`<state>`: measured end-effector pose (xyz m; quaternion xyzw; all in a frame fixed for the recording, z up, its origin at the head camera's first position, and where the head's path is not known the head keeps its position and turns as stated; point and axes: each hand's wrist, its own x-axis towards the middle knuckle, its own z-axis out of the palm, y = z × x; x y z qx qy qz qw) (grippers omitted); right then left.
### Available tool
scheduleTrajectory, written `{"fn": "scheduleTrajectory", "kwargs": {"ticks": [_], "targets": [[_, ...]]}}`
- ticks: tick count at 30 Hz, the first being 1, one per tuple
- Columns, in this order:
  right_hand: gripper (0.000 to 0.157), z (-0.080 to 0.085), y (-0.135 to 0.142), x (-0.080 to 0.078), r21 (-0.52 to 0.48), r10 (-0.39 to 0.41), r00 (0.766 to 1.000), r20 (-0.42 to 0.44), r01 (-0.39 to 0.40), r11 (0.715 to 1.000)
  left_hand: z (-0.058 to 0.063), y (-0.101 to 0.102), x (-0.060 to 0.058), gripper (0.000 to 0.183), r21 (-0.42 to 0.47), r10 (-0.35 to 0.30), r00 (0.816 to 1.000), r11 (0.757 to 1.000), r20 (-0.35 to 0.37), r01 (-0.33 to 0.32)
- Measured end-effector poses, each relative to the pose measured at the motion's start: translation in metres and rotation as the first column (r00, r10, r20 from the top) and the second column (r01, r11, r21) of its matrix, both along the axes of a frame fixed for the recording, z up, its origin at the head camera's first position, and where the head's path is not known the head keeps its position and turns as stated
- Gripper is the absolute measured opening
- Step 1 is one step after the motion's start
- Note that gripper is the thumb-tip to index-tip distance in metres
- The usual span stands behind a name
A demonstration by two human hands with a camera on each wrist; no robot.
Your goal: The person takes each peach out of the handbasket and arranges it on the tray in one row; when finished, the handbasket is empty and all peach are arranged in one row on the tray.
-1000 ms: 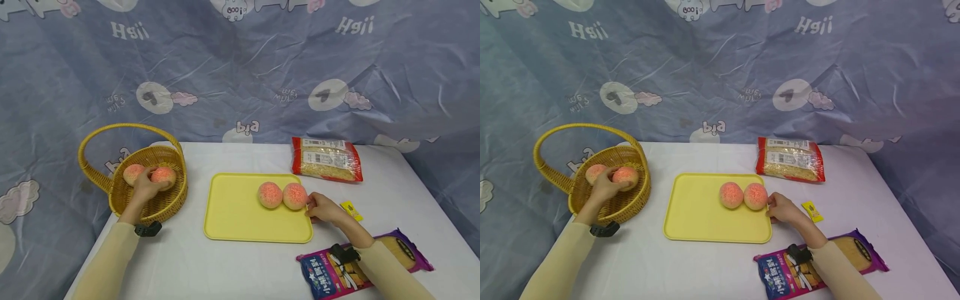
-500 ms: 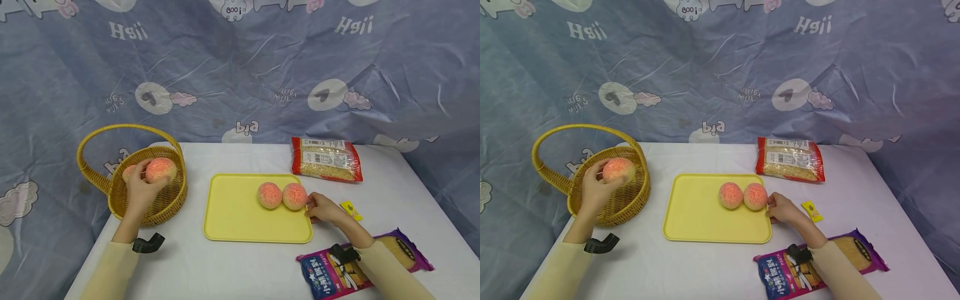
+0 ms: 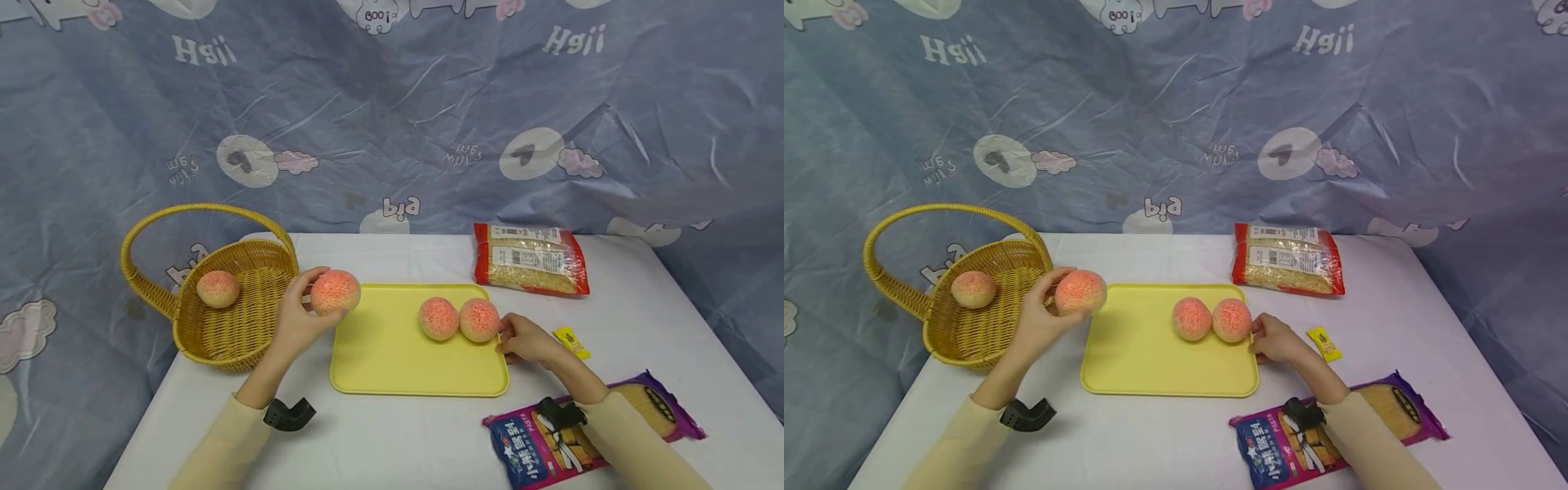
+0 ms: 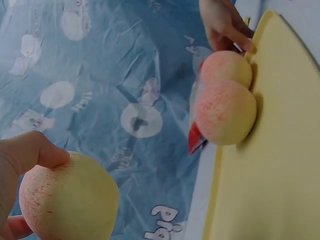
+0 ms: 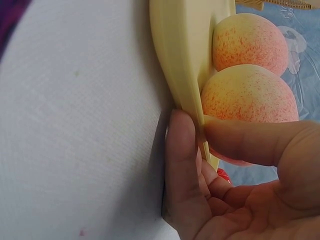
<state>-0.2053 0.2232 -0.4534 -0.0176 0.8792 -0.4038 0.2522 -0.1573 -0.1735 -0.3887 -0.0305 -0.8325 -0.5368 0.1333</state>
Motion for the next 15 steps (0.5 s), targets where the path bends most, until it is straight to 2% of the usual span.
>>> {"fn": "scheduleTrajectory", "kwargs": {"ticks": [5, 10, 15], "targets": [[0.034, -0.002, 0.0, 0.0, -0.001, 0.0, 1.0, 0.001, 0.0, 1.0, -0.023, 0.029, -0.011, 0.071, 0.043, -0.074, 0.994, 0.997, 0.078, 0.071], [0.034, -0.002, 0.0, -0.001, -0.001, -0.004, 1.0, 0.008, 0.004, 1.0, -0.048, 0.051, -0.023, 0.07, 0.038, -0.106, 0.986, 0.994, 0.128, 0.102], [0.034, -0.002, 0.0, -0.001, -0.008, -0.008, 1.0, 0.013, 0.008, 1.0, -0.066, 0.065, -0.031, 0.069, 0.034, -0.126, 0.978, 0.992, 0.164, 0.122]]}}
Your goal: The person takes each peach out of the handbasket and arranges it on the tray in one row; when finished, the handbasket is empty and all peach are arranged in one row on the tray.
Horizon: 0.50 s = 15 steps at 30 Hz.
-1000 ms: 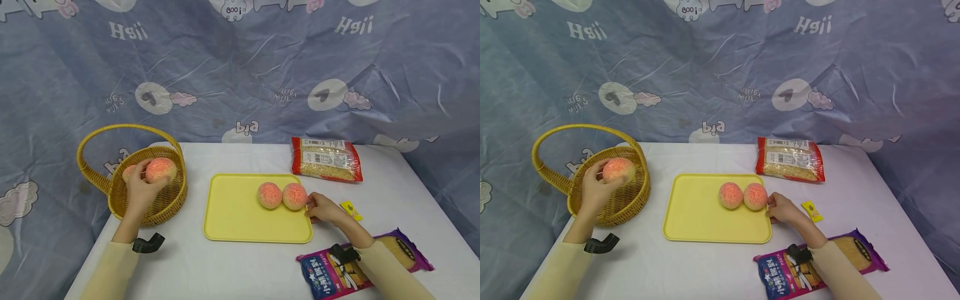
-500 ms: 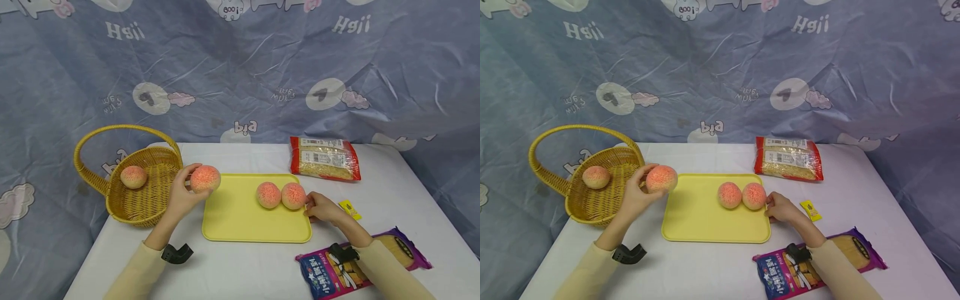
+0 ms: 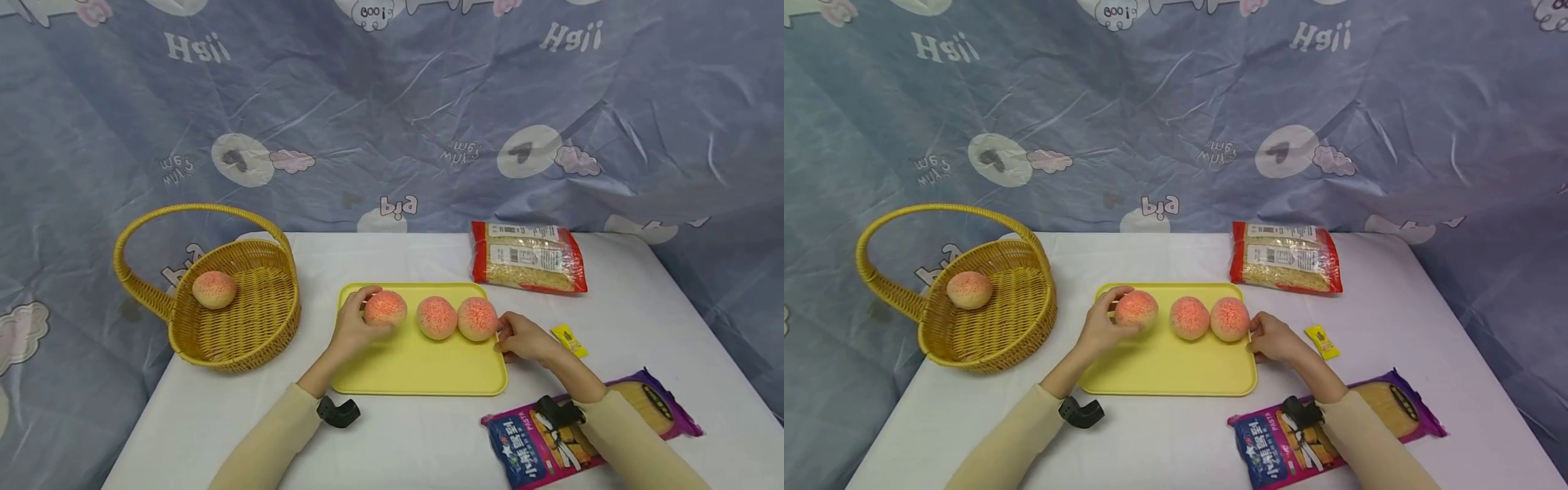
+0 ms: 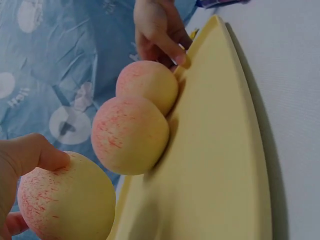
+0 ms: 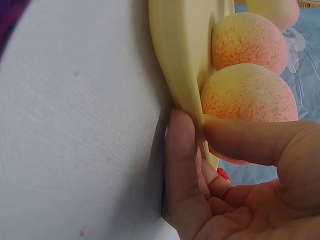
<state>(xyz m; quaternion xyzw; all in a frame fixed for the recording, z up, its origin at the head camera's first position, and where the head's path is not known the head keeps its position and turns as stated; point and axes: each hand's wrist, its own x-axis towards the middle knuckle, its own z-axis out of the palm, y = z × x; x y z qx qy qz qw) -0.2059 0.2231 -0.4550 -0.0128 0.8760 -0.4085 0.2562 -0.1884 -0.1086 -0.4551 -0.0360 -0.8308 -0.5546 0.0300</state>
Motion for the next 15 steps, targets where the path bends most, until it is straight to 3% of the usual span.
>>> {"fn": "scheduleTrajectory", "kwargs": {"ticks": [6, 15], "targets": [[0.033, 0.001, 0.0, 0.0, -0.007, -0.001, 1.0, 0.007, 0.001, 1.0, -0.015, 0.009, -0.005, 0.067, -0.016, -0.01, 0.999, 1.0, 0.047, 0.011], [0.033, 0.002, 0.0, 0.0, -0.013, -0.006, 1.0, 0.008, 0.006, 1.0, -0.026, 0.016, -0.009, 0.067, -0.053, -0.017, 0.999, 0.998, 0.034, 0.018]]}}
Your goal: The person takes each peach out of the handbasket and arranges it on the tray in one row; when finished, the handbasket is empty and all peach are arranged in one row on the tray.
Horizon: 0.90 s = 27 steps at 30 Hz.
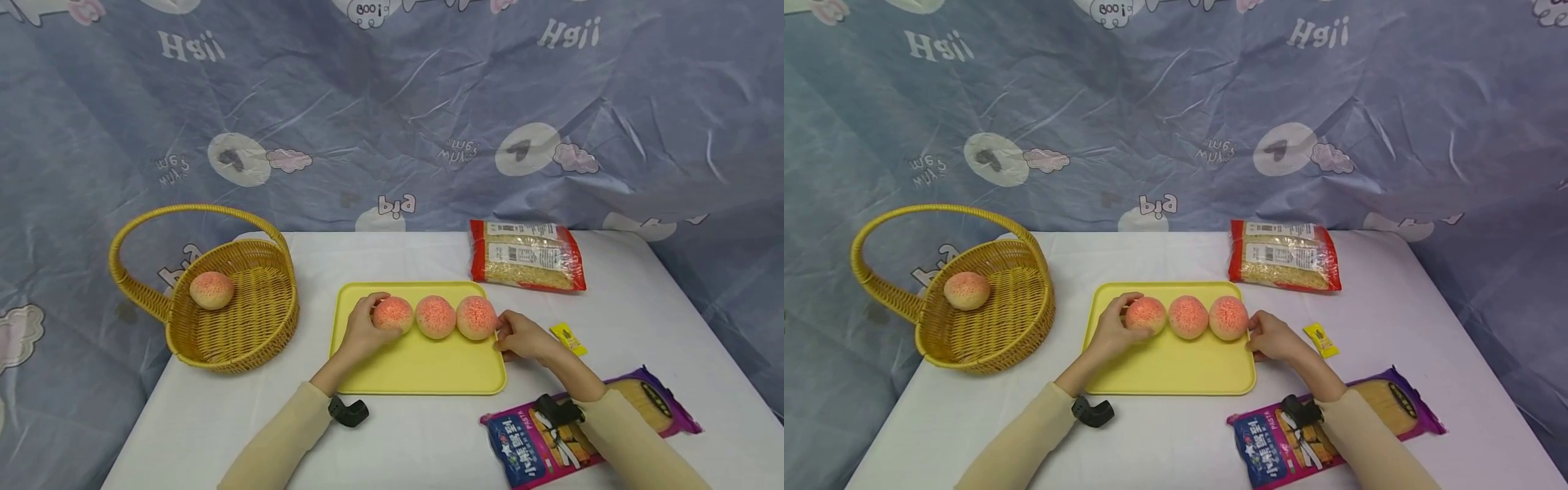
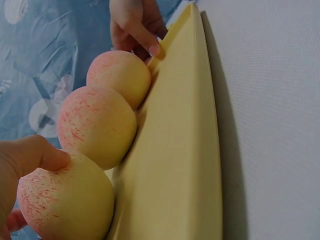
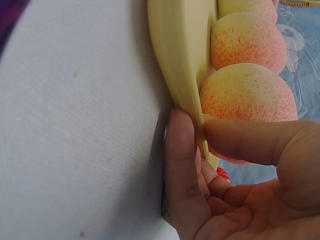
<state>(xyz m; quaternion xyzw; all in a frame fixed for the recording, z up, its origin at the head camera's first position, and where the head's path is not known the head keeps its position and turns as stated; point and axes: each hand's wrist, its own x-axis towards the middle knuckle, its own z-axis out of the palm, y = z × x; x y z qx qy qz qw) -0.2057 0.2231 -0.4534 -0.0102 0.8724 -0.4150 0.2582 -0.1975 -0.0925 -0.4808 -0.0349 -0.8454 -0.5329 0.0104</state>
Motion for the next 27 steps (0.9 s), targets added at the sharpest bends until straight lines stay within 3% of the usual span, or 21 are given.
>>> {"fn": "scheduleTrajectory", "kwargs": {"ticks": [19, 27], "targets": [[0.032, 0.0023, -0.0008, 0.0023, 0.001, 0.005, 1.0, -0.012, -0.005, 1.0, -0.0005, -0.0011, 0.0014, 0.069, -0.033, -0.047, 0.999, 0.998, 0.004, 0.047], [0.032, 0.0016, -0.0006, 0.0016, 0.0, 0.011, 1.0, -0.017, -0.011, 1.0, 0.0018, -0.0054, 0.0039, 0.077, -0.024, -0.03, 1.0, 0.999, 0.008, 0.031]]}}
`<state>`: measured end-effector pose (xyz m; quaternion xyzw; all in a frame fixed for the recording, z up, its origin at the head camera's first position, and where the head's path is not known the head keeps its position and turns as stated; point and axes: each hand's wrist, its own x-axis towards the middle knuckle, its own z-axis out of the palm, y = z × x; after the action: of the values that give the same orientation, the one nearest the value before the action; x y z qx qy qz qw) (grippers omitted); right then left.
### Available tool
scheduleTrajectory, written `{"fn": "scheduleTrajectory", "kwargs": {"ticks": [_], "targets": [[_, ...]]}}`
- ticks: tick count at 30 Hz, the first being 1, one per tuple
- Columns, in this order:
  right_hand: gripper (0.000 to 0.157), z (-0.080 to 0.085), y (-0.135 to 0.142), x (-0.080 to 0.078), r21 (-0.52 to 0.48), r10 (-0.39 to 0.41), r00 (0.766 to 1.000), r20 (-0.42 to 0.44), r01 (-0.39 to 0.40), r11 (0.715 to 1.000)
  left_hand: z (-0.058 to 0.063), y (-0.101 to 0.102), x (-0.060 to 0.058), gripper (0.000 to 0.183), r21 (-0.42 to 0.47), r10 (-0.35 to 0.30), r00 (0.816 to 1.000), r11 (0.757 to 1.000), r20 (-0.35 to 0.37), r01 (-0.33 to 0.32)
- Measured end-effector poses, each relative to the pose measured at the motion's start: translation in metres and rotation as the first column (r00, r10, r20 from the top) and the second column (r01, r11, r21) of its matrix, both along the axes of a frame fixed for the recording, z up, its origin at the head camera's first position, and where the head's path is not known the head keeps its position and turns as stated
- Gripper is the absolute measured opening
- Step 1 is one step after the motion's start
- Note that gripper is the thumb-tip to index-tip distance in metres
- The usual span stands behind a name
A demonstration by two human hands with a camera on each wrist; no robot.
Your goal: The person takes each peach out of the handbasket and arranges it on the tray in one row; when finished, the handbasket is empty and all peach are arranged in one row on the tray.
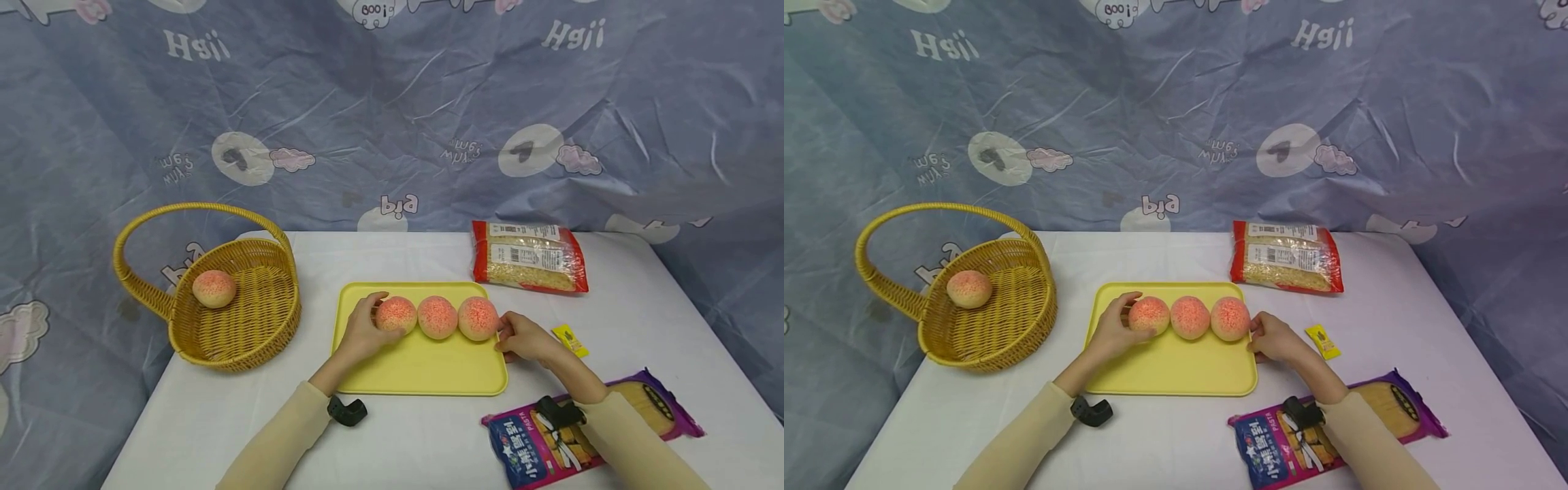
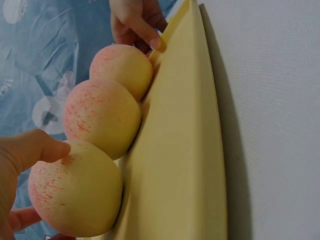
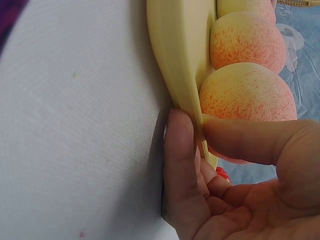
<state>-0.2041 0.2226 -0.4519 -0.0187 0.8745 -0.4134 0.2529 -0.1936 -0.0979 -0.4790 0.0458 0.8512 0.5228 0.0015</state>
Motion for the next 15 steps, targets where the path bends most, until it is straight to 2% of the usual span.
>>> {"fn": "scheduleTrajectory", "kwargs": {"ticks": [3, 6, 8, 12, 15], "targets": [[0.032, -0.001, -0.001, -0.001, 0.011, 0.002, 1.0, 0.0, -0.002, 1.0, 0.007, -0.006, 0.006, 0.079, 0.022, 0.021, 1.0, 1.0, -0.019, -0.021], [0.032, -0.001, -0.001, -0.001, 0.022, 0.0, 1.0, 0.004, 0.0, 1.0, 0.02, -0.018, 0.016, 0.077, 0.032, 0.038, 0.994, 0.999, -0.098, -0.035], [0.033, -0.002, -0.002, -0.001, 0.024, 0.006, 1.0, 0.001, -0.006, 1.0, 0.033, -0.029, 0.024, 0.074, 0.037, 0.051, 0.985, 0.998, -0.166, -0.046], [0.033, -0.001, -0.001, -0.001, 0.021, 0.012, 1.0, -0.006, -0.012, 1.0, 0.066, -0.06, 0.038, 0.07, 0.055, 0.111, 0.948, 0.994, -0.298, -0.098], [0.033, -0.001, 0.0, -0.001, 0.022, 0.017, 1.0, -0.011, -0.017, 1.0, 0.09, -0.089, 0.045, 0.067, 0.1, 0.211, 0.899, 0.977, -0.383, -0.187]]}}
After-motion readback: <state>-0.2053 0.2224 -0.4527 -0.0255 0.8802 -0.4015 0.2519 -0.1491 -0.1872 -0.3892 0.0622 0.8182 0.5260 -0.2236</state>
